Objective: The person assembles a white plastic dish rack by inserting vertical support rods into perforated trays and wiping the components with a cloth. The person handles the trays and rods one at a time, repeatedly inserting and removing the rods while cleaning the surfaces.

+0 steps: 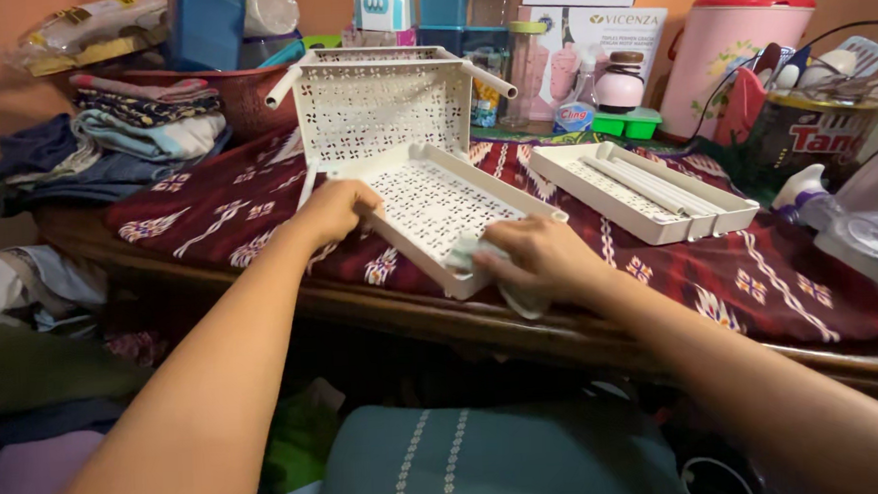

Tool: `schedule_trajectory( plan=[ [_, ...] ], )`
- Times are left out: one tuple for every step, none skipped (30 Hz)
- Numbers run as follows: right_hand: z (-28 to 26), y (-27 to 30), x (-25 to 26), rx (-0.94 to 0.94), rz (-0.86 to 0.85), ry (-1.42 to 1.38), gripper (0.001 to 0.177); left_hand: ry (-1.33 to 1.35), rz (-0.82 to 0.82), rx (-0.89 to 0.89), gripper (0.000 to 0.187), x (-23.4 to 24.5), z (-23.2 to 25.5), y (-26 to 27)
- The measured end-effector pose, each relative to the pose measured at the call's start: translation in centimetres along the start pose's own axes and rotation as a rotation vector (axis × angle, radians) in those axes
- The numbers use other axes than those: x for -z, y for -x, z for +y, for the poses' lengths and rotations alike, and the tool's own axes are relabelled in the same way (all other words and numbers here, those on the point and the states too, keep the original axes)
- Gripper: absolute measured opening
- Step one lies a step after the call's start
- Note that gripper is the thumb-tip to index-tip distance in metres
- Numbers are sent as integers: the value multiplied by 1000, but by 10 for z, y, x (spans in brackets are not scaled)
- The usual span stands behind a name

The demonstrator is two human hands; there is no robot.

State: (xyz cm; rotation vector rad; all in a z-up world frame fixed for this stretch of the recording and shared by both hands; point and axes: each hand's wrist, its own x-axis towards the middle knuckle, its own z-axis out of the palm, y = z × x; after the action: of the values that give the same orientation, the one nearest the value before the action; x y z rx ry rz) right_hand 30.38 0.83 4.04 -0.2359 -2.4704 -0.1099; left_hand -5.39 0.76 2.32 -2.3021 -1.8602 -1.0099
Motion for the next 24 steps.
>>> schedule_trajectory(
  plan=[
    [6,3,0,56,3,17,32,-75,68,-40,40,-1,-3,5],
    [11,5,0,112,6,33,32,-150,135,-82,38,-2,-1,10],
    [16,5,0,167,7,53,33,-218,213,-162,35,-3,6,12],
    [19,3,-2,139,-23,60,35,-286,290,-242,31,-5,18,13],
    [20,-2,-6,113,-53,64,38,-356,367,-320,28,-7,32,15],
    [18,-8,-10,87,-84,68,41,-218,328,-203,21,-11,49,18],
    [16,-16,-15,13,-72,142,41,-84,288,-86,16,-16,68,19],
    [12,-26,-20,-61,-61,216,42,51,247,30,14,-21,86,23],
    [8,-34,-24,-133,-53,286,43,5,270,17,15,-28,101,31],
    [7,-41,-24,-117,-44,287,41,-42,293,4,20,-36,114,41],
    [4,-47,-27,-101,-38,282,41,-89,313,-4,27,-38,121,50],
    [0,-50,-31,-85,-31,277,41,-95,289,-29,37,-36,123,57],
    [0,-51,-29,-103,-89,283,43,-99,268,-62,49,-32,124,59],
    [0,-51,-28,-122,-148,288,44,-104,247,-94,60,-27,121,62],
    [2,-49,-27,-141,-206,297,46,-59,231,-108,67,-20,116,62],
    [6,-47,-24,-93,-195,282,46,-14,216,-122,74,-12,108,61],
    [11,-39,-22,-50,-189,262,45,35,194,-133,80,-7,99,64],
    [16,-32,-20,-7,-183,243,44,12,157,-154,68,-3,89,66],
    [21,-28,-19,76,-129,201,41,-12,122,-178,57,1,81,65],
    [24,-26,-18,159,-75,160,37,-36,88,-203,47,1,74,64],
    [27,-27,-18,245,-18,119,34,-95,69,-191,42,-1,70,61],
    [27,-29,-20,129,-77,158,35,-153,51,-179,37,-5,67,58],
    [25,-35,-25,15,-138,194,36,-212,32,-163,32,-9,63,55],
    [21,-41,-31,-101,-197,229,38,-176,117,-218,35,-14,60,52]
  ],
)
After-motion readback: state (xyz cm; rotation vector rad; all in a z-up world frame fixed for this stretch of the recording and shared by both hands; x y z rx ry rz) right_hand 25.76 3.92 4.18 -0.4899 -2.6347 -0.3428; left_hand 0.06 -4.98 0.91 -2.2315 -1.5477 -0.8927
